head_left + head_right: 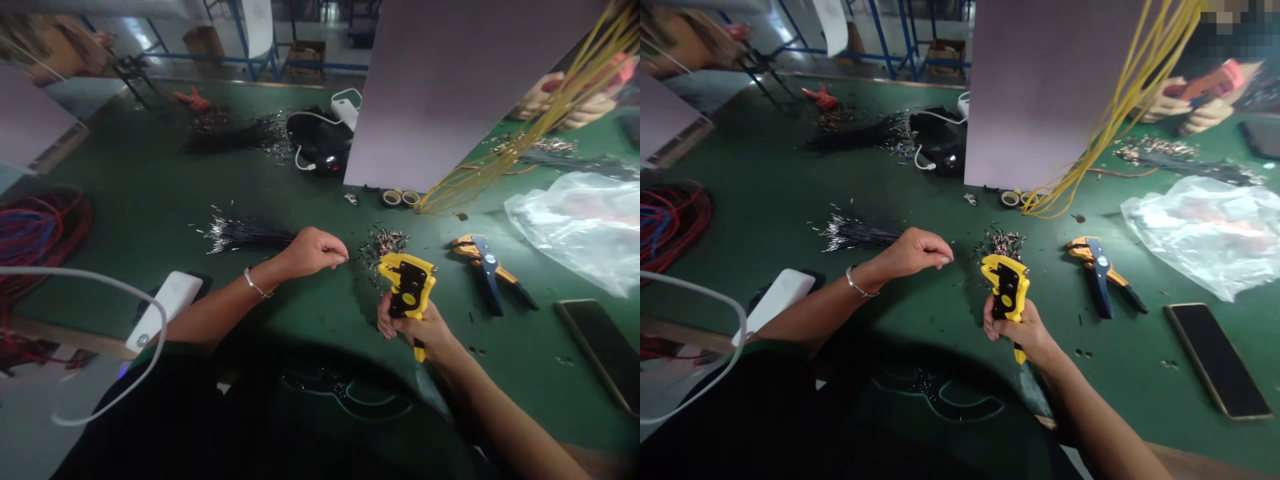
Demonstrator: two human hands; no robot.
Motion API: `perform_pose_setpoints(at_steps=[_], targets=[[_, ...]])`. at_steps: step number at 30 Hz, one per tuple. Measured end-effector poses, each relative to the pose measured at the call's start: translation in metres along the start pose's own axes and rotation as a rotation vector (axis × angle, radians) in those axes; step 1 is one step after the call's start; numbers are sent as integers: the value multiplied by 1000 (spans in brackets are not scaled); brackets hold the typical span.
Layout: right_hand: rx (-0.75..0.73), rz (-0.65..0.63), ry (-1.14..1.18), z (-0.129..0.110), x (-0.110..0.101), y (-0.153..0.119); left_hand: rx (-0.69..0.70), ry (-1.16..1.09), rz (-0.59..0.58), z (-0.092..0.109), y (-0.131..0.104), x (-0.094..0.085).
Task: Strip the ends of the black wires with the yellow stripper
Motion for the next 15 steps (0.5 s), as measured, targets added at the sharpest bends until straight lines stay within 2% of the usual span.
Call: perform_pose_setpoints(at_steps=[6, 15], targets=[[39, -22, 3, -2, 7, -2, 39, 44, 62, 5, -3, -1], [62, -122, 55, 3, 14, -1, -8, 11, 13, 6, -5, 5]])
Point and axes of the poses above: each hand's wrist, its own y-axis towards the middle knuckle, its own x-axis out of the palm, z = x × y, the point moved 3 cm from there along y, towards the middle knuckle, and after that the axes turned 9 degrees about z, right-handed, at the moved point
